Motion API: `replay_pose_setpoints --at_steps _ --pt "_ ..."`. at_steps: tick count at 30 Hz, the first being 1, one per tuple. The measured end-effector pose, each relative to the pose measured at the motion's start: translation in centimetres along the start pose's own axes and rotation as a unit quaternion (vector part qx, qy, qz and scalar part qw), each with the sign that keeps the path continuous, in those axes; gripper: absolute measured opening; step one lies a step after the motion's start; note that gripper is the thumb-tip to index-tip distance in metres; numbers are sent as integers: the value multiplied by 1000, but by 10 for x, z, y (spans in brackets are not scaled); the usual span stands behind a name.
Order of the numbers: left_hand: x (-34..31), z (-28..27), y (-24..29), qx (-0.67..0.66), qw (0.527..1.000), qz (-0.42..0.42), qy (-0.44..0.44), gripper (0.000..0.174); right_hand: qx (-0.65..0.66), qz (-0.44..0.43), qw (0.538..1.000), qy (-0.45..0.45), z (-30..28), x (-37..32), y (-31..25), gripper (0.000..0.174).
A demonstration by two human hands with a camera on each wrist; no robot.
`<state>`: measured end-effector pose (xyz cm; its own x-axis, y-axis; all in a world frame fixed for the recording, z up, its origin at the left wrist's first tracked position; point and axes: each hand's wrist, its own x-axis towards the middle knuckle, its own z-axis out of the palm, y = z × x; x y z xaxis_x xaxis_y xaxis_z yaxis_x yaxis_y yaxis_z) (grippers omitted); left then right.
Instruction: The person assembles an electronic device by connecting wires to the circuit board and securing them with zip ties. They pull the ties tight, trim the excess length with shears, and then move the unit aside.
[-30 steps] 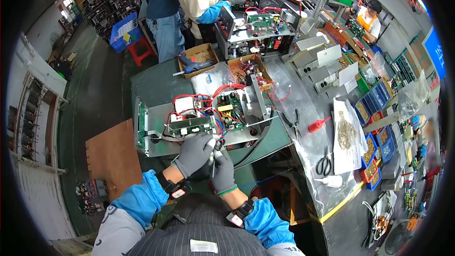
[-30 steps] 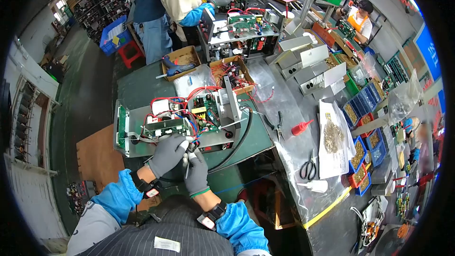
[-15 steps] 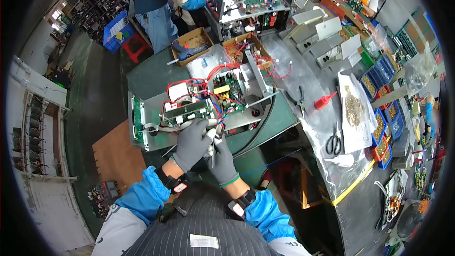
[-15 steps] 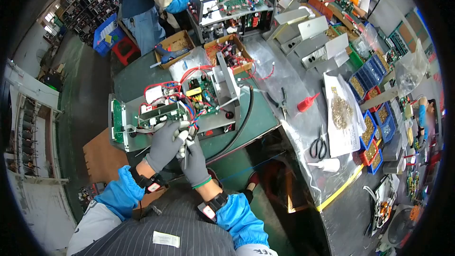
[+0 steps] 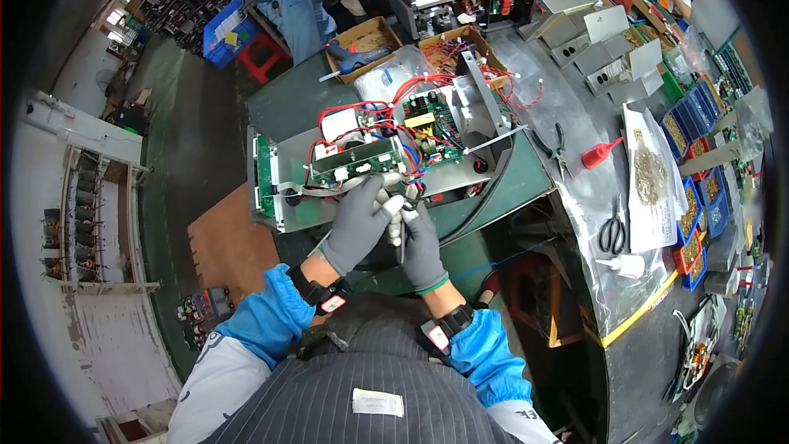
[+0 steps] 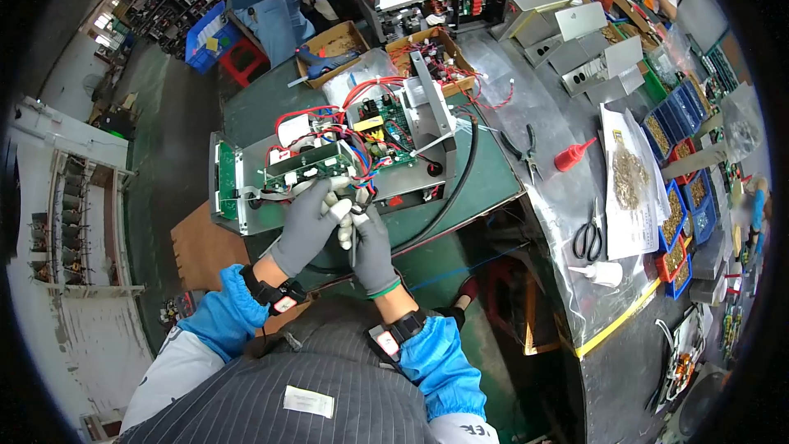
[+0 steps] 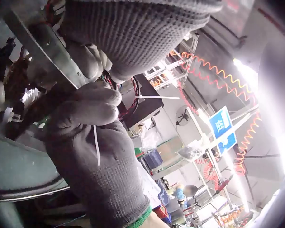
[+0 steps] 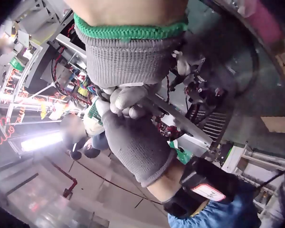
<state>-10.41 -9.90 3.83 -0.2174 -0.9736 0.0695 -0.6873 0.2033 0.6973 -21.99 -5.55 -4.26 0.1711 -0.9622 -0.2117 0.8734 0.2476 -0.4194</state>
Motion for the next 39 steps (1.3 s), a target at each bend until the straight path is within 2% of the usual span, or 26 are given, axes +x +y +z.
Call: replay_pose_setpoints --at_steps 2,3,6,8,9,10,12,14,18,20,24,26,27,29,30,32,33,34,36,37,38,39 --pt "-5 3 -2 -3 997 55 54 29 -58 -13 998 14 2 -1 -5 28" --pt "-8 2 -3 -42 999 16 31 28 -77 -14 997 6 2 -1 -8 34" --pt "-22 -4 4 -45 996 29 73 27 -76 -9 997 12 -2 -1 -8 29" --pt "-35 -11 14 -57 996 25 69 24 -106 6 994 7 -3 -3 -9 33" --pt "-42 -12 16 -195 976 -101 2 25 -109 2 994 22 2 -5 -13 34" --pt "-48 -11 18 -327 916 -221 -67 26 -113 -1 993 36 7 -8 -17 36" --pt "-48 -2 11 -345 913 -211 -53 26 -143 -4 989 31 8 -9 -19 38" --pt "-38 3 7 -435 872 -222 -29 24 -147 -2 988 51 1 -6 -14 34" --pt "-27 6 -1 -454 863 -216 -55 23 -208 -39 974 87 9 -5 -17 29" --pt "-26 8 -8 -419 877 -225 -70 20 -241 -43 962 121 10 -4 -18 24" --pt "-23 13 -7 -435 869 -232 -30 19 -272 -48 953 127 20 -6 -23 22" --pt "-24 13 -3 -490 833 -249 -61 19 -282 -53 951 118 11 -5 -22 20" --pt "-23 12 -4 -493 831 -250 -61 19 -286 -52 949 119 14 -6 -25 20" --pt "-18 9 -9 -572 771 -254 -119 21 -305 -32 940 151 20 -6 -31 20" --pt "-16 9 -9 -576 769 -254 -115 21 -309 -28 939 149 23 -6 -35 20" --pt "-13 10 -9 -620 722 -280 -128 21 -309 15 935 173 25 -4 -45 19" --pt "-12 12 -7 -654 683 -304 -117 18 -315 29 933 170 21 -1 -48 18" --pt "-11 13 -5 -658 680 -305 -110 18 -319 36 932 167 18 1 -52 18" --pt "-9 16 0 -743 569 -333 -120 16 -379 62 913 135 11 5 -58 17" --pt "-9 26 -7 -788 520 -302 -128 14 -391 45 912 114 6 6 -58 16" --pt "-9 30 -10 -791 518 -303 -122 14 -394 51 911 111 1 6 -60 16" --pt "-8 29 -7 -806 495 -297 -126 12 -425 51 898 100 0 5 -64 17"
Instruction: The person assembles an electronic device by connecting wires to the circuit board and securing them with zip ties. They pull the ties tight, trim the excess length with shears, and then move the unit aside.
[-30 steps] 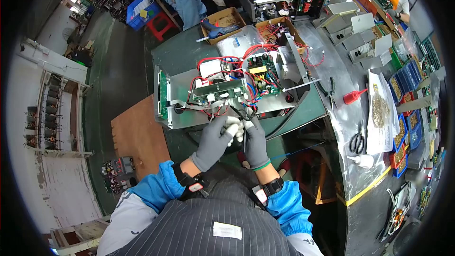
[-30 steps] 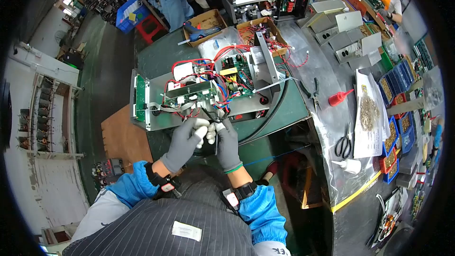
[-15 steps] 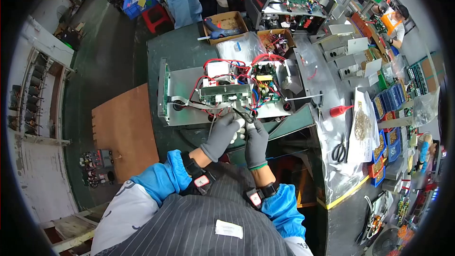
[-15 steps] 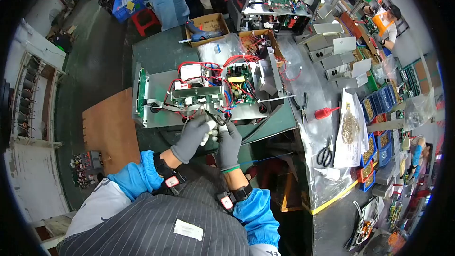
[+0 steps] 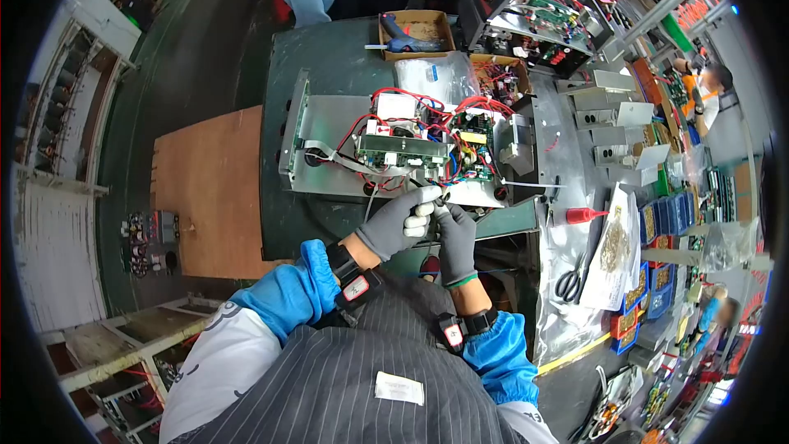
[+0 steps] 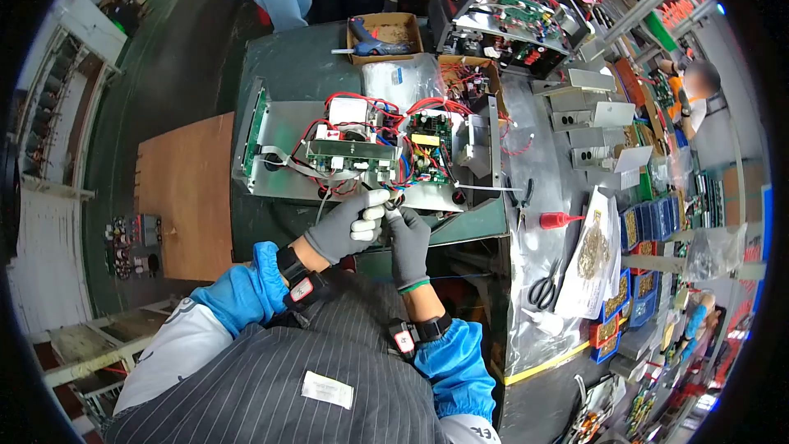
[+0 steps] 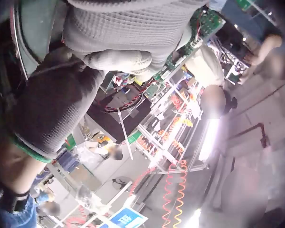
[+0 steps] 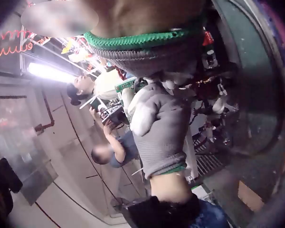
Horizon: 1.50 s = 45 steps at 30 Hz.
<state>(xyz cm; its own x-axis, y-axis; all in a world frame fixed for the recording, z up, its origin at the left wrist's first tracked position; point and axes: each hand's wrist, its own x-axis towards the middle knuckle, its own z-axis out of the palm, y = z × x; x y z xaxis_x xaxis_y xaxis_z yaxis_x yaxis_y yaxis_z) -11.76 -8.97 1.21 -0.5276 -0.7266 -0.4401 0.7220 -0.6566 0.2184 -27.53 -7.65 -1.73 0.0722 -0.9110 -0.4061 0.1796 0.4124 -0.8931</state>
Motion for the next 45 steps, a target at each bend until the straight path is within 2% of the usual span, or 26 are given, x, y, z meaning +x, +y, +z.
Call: replay_pose_setpoints --at_steps 3,4,5,6,9,11,12,14,16,17,18,22,24,25,26,27,28,29,31,33,36,39,40,42,44,45 --pt "-2 2 -6 -37 999 6 22 8 -34 -26 999 -31 -18 -2 -3 19" --pt "2 -3 -8 -54 998 8 0 8 -172 -146 974 9 -22 -8 -17 21" --pt "5 -9 -10 -71 997 9 -22 8 -303 -263 915 49 -27 -14 -31 25" --pt "4 -7 -12 -76 997 12 -21 8 -303 -300 903 51 -32 -13 -43 30" --pt "0 -1 -15 -71 997 24 6 9 -443 -422 791 -10 -16 -1 -100 29" --pt "1 -1 -20 22 996 73 39 12 -529 -413 738 -72 -11 16 -111 27" --pt "16 -46 -30 71 986 112 -101 52 -567 -399 715 -93 -12 25 -114 27" --pt "15 -34 -32 93 986 126 -57 45 -606 -388 685 -116 -13 35 -120 28" --pt "12 -13 -31 113 984 140 -10 37 -622 -355 682 -148 -14 39 -125 26" --pt "12 1 -29 18 992 123 16 11 -622 -356 680 -152 -15 41 -126 26" --pt "13 8 -28 -78 990 106 41 19 -601 -357 695 -170 -15 43 -126 23" --pt "15 6 -34 -142 983 115 30 19 -552 -357 728 -193 -12 56 -122 15" --pt "8 1 -32 -82 990 111 4 17 -550 -343 736 -195 -15 60 -114 14" --pt "1 2 -32 -87 990 114 5 17 -514 -304 777 -202 -17 63 -110 14" --pt "-9 2 -32 109 980 135 98 19 -475 -263 814 -207 -18 64 -107 14" --pt "-16 5 -32 300 924 149 186 22 -477 -261 812 -212 -17 62 -109 14" --pt "-16 -3 -40 402 861 252 184 31 -458 -240 829 -211 -15 58 -114 13" --pt "-12 -12 -46 398 862 252 187 31 -440 -216 846 -209 -14 55 -115 12" --pt "-10 -20 -52 610 684 316 247 34 -472 -232 825 -205 -15 56 -115 10" --pt "-1 -22 -62 592 679 336 277 37 -419 -211 858 -209 -15 55 -114 10" --pt "15 -37 -64 546 735 325 239 30 -412 -195 866 -204 -15 58 -111 10" --pt "7 -43 -65 548 707 366 257 21 -370 -163 893 -196 -15 57 -104 11" --pt "4 -46 -63 510 753 346 231 14 -327 -152 912 -194 -11 53 -105 11" --pt "-9 -38 -59 504 738 384 233 13 -282 -139 930 -191 -12 53 -99 12" --pt "-16 -22 -51 471 710 480 210 13 -292 -230 911 -180 -18 57 -83 13" --pt "-16 -15 -46 470 711 479 211 13 -292 -228 911 -181 -18 55 -83 13"
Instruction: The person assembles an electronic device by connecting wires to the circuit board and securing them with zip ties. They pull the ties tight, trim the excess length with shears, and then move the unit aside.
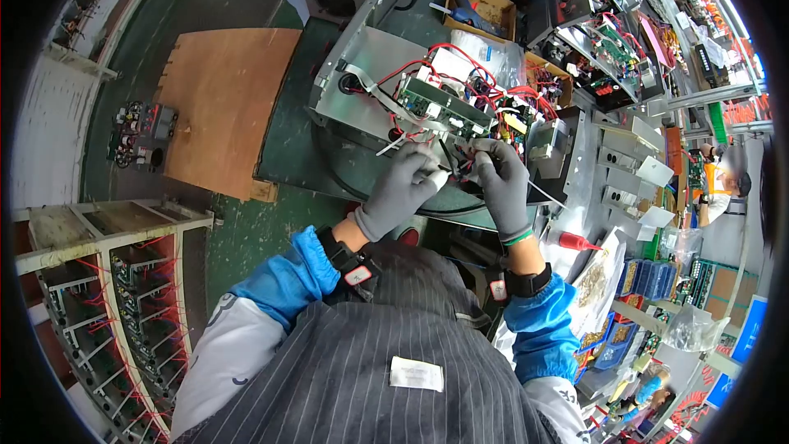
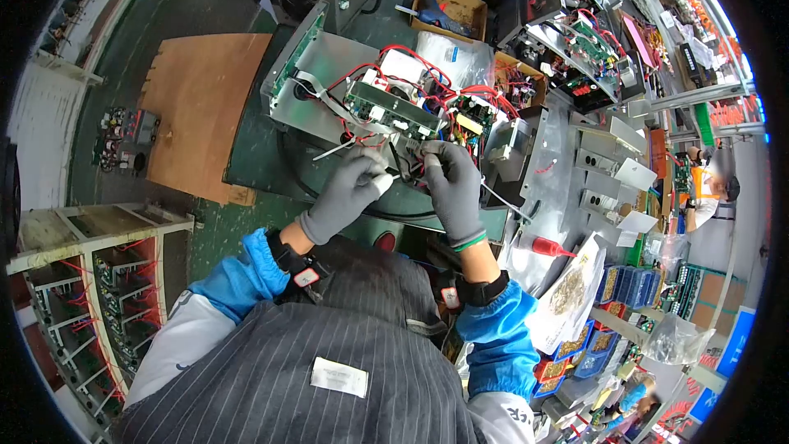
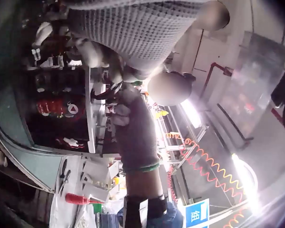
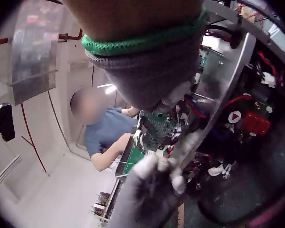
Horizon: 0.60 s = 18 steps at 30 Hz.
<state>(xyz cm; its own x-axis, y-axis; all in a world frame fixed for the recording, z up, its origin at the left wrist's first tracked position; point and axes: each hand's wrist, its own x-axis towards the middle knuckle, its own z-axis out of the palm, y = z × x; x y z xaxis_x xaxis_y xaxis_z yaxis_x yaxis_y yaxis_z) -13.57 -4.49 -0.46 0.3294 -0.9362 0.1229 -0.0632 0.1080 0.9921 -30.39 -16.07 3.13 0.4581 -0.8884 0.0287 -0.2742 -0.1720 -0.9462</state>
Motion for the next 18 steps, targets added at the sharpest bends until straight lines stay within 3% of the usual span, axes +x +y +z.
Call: replay_pose_setpoints --at_steps 2,3,4,6,8,10,12,14,16,18 --pt "12 1 9 52 993 100 -22 16 -135 -79 988 5 -1 -3 -6 14" --pt "14 2 9 -15 998 15 -62 15 -135 -77 988 4 -1 -3 -8 14" --pt "17 5 8 -15 998 13 -63 15 -147 -114 983 13 0 -2 -9 14" --pt "24 10 11 -230 966 -60 -107 18 -157 -148 976 23 0 -2 -13 15" --pt "31 9 16 -204 975 -30 -89 23 -191 -128 973 9 0 -5 -15 16" --pt "35 5 22 -209 965 -58 -150 22 -207 -145 967 18 -1 -3 -9 19" --pt "34 8 17 -240 958 -72 -137 18 -204 -143 969 4 -2 -3 -6 19" --pt "37 5 15 -74 987 37 -138 16 -195 -179 964 18 0 -1 -6 16" --pt "34 10 20 -56 990 33 -125 14 -124 -155 978 58 4 -1 -6 12" --pt "33 18 23 -184 977 -82 -74 13 -123 -159 977 67 4 -3 -4 10"
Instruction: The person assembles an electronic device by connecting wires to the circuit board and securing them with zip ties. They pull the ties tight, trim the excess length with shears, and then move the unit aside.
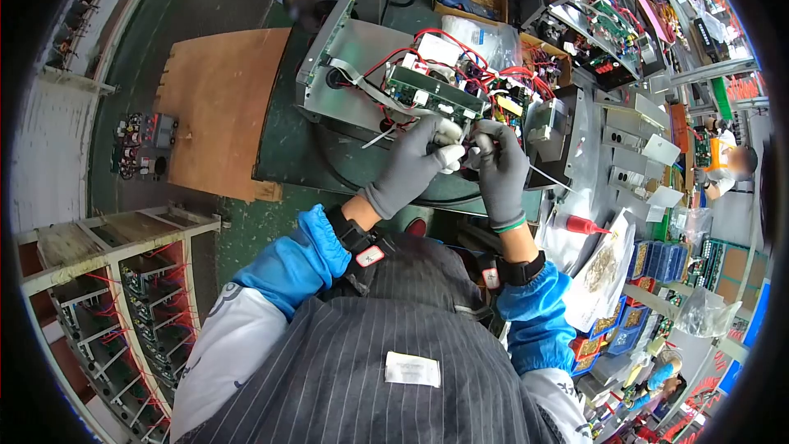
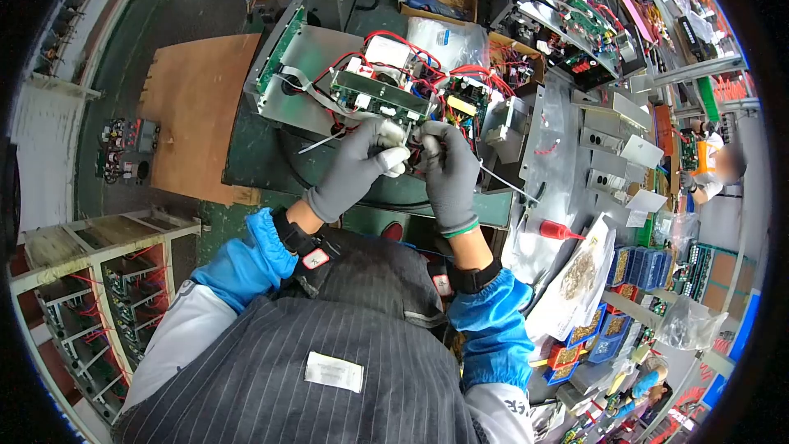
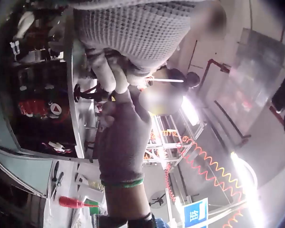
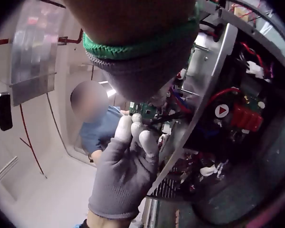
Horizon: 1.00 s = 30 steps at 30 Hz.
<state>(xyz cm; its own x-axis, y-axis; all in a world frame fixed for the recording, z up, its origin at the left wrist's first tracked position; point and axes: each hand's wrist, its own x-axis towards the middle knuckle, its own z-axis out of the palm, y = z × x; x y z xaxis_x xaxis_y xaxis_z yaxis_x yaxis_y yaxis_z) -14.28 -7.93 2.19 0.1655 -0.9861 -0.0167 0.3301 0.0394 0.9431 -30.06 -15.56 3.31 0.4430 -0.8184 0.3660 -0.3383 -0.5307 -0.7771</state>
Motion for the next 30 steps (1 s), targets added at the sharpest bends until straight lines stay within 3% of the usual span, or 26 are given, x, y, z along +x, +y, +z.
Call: replay_pose_setpoints --at_steps 2,4,6,10,12,18,30 --pt "3 1 -2 62 997 34 4 13 161 177 971 -3 2 -6 0 12" --pt "4 1 0 125 990 70 7 14 137 149 979 -19 -1 -9 -1 14" --pt "1 0 5 120 993 3 -10 15 113 121 986 -34 -2 -12 1 16" --pt "-3 -2 6 188 982 10 -1 15 109 96 988 -54 -2 -15 7 18" --pt "-2 -4 6 183 983 -10 -1 18 191 148 970 -29 0 -12 3 17" --pt "1 -8 12 246 969 -22 -26 20 129 67 988 50 12 -16 7 24" --pt "7 -9 16 190 976 -100 -42 23 57 38 997 39 11 -17 12 29"
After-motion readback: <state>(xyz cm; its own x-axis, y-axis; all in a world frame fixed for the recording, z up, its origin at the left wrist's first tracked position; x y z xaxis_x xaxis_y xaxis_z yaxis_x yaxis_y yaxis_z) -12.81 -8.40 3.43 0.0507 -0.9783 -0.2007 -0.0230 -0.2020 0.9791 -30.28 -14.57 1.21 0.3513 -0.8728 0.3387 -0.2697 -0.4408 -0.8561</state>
